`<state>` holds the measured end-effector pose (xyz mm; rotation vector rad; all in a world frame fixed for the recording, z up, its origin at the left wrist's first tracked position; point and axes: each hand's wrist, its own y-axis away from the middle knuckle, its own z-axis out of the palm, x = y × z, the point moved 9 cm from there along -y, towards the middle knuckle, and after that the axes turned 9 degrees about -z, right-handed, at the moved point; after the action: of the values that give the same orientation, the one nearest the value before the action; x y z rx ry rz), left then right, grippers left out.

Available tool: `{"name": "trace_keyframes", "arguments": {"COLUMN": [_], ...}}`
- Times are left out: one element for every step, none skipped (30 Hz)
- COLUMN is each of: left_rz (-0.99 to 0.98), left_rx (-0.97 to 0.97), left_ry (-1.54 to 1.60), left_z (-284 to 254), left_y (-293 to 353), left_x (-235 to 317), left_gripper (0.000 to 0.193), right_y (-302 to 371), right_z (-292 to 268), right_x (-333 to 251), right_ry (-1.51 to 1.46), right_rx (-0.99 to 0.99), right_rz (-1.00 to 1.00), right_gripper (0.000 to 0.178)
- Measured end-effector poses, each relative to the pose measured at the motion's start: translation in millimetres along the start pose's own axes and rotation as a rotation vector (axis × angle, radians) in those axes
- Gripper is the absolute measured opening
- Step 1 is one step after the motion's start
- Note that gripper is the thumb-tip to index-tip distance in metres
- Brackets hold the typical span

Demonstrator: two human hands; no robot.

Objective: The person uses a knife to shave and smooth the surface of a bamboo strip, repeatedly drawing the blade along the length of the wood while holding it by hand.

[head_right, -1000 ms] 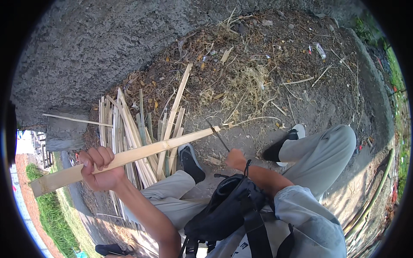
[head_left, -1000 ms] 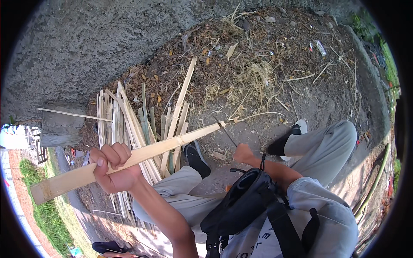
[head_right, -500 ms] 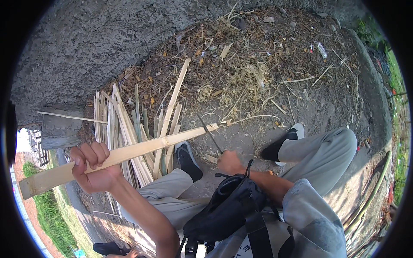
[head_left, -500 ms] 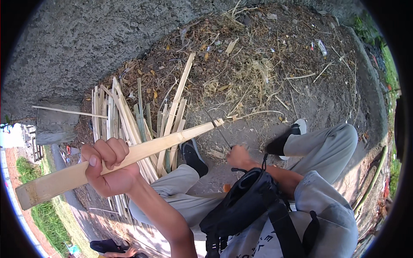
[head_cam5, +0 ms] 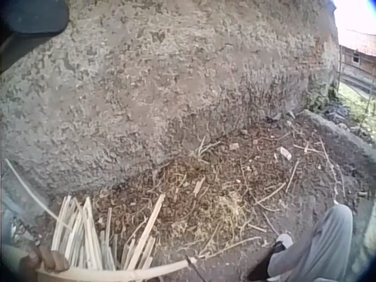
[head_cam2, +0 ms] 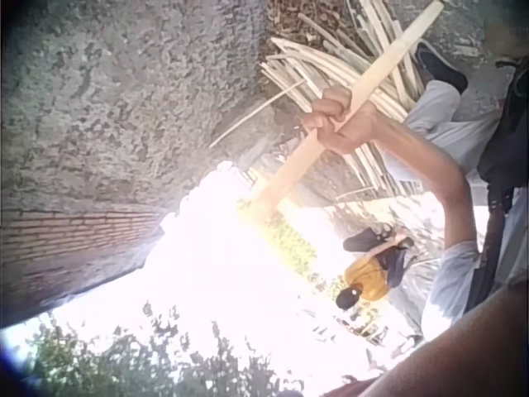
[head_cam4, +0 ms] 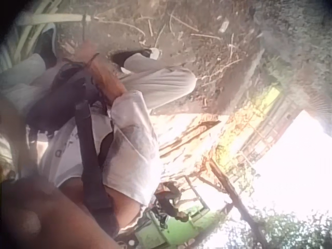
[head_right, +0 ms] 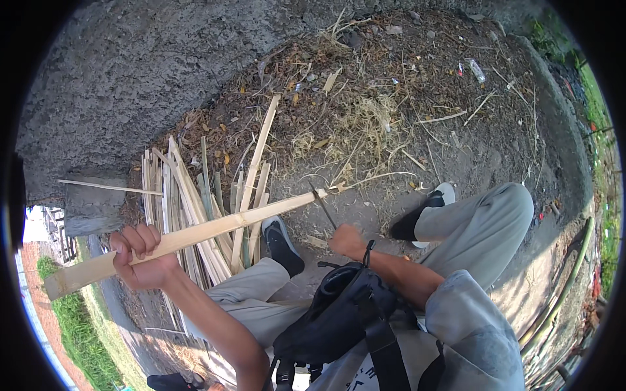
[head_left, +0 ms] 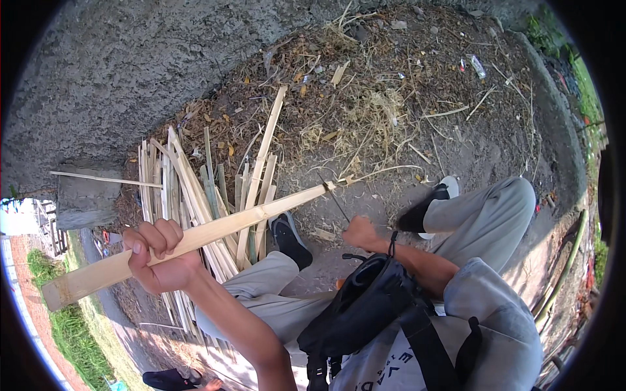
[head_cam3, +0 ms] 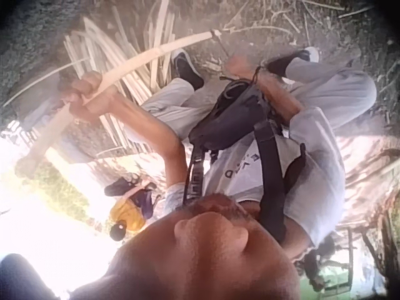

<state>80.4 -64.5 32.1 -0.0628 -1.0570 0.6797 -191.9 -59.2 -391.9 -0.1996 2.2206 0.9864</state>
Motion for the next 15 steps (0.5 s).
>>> {"name": "trace_keyframes", "arguments": {"left_rz": [0.004, 0.003, -0.004, 0.005, 0.019, 0.018, 0.007, 0.0, 0.003, -0.009, -0.023, -0.02, -0.02, -0.021, -0.018], "left_rx": [0.007, 0.025, 0.026, 0.019, 0.018, 0.026, 0.002, -0.023, -0.018, -0.048, -0.083, -0.085, -0.094, -0.099, -0.103], "left_ry": [-0.002, -0.011, -0.014, -0.012, -0.007, -0.006, 0.004, 0.008, 0.006, -0.018, -0.037, -0.033, -0.023, -0.015, -0.014], "left_z": [1.6, -1.5, -3.3, -4.2, -1.1, 2.3, 9.8, 14.7, 16.1, 21.3, 26.8, 28.5, 30.9, 30.8, 29.9], "left_y": [0.3, 2.8, 2.9, 2.8, 4.0, 3.7, 1.8, 0.3, 0.2, 0.1, -0.7, -1.9, -3.0, -2.9, -2.5], "left_x": [-3.0, -3.4, -3.7, -1.8, 0.1, -0.2, -2.4, -3.2, -3.3, -4.6, -7.2, -7.8, -8.9, -11.0, -11.6], "left_gripper": [0.017, 0.018, 0.018, 0.018, 0.018, 0.018, 0.018, 0.018, 0.018, 0.016, 0.014, 0.014, 0.013, 0.012, 0.012], "right_y": [-4.4, -3.5, -4.1, -5.3, -10.5, -17.5, -20.4, -20.9, -18.6, -15.8, -18.7, -20.6, -20.7, -17.3, -18.8], "right_z": [-5.8, -4.8, -5.0, -4.6, -4.2, 6.7, 17.8, 19.5, 27.1, 33.9, 30.5, 32.0, 34.9, 34.9, 14.6], "right_x": [0.8, 2.6, 2.9, 2.7, 8.2, 18.2, 28.4, 30.1, 36.9, 42.7, 47.3, 53.8, 59.2, 57.7, 35.4], "right_ry": [0.045, 0.041, 0.04, 0.041, 0.046, -0.042, -0.129, -0.124, -0.244, -0.363, -0.361, -0.405, -0.45, -0.449, -0.142], "right_rx": [0.137, 0.135, 0.142, 0.148, 0.143, 0.035, -0.071, -0.077, -0.133, -0.187, -0.183, -0.236, -0.287, -0.285, -0.132], "right_rz": [-0.099, -0.094, -0.105, -0.115, -0.114, -0.053, 0.009, 0.007, 0.07, 0.134, 0.133, 0.181, 0.228, 0.228, -0.012], "right_gripper": [0.036, 0.036, 0.036, 0.036, 0.036, 0.037, 0.037, 0.037, 0.036, 0.035, 0.035, 0.033, 0.032, 0.032, 0.03]}}
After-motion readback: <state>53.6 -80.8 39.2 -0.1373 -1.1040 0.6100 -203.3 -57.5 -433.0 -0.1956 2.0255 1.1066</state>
